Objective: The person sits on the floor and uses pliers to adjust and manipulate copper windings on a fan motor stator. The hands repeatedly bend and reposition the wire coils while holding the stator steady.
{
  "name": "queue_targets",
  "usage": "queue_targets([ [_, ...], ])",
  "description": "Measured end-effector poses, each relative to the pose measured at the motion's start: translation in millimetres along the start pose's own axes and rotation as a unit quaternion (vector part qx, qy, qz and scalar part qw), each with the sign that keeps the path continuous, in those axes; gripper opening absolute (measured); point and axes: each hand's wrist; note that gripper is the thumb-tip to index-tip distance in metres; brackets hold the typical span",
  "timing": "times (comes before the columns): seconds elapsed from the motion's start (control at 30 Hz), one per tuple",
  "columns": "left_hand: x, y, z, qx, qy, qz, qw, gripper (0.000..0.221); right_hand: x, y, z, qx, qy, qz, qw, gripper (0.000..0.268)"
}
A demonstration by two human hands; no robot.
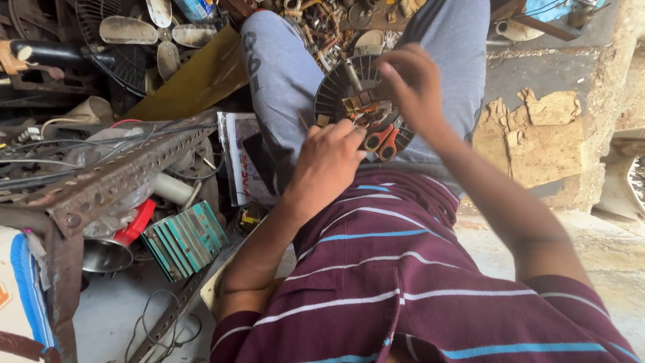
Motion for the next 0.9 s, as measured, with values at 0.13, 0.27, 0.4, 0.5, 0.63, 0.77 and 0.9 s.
queue_targets([
  [0.13,0.4,6.8,1.5,0.050,-0.014,-0.020,0.998,0.008,-49.9,5.8,-14.3,-0.112,0.356,-0.010,0.928,0.026],
  [0.27,12.5,11.1,4.1,0.087,-0.076,0.050,0.992,0.007,-76.2,3.0,-15.8,-0.097,0.185,0.027,0.978,0.019],
  [0.4,63.5,-10.8,-9.3,0.111,-0.136,0.117,0.978,0.008,-75.6,-6.5,-9.7,-0.004,-0.024,0.093,0.995,0.012],
  [0.5,108.2,-40.6,-36.4,0.113,-0.084,0.068,0.988,0.006,-69.3,-7.1,-8.7,-0.028,-0.079,0.071,0.994,0.013],
  [0.63,119.1,-54.6,-78.7,0.094,0.020,0.005,0.995,0.013,-48.5,3.9,-16.4,-0.029,-0.006,0.066,0.997,0.012],
  [0.77,99.8,-42.9,-86.6,0.096,0.021,0.090,0.991,0.014,-10.1,14.9,-18.6,-0.016,0.149,0.020,0.989,0.020],
  [0.9,65.7,-12.2,-68.7,0.074,0.043,0.159,0.984,0.013,21.4,4.2,-3.6,0.118,-0.097,-0.166,0.974,0.047],
])
Point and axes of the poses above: each hand's wrist, its own x-axis towards the middle knuckle, its own y-axis out of the back of the hand, z = x × y, and after that the axes turned 14 degrees about z, right-handed
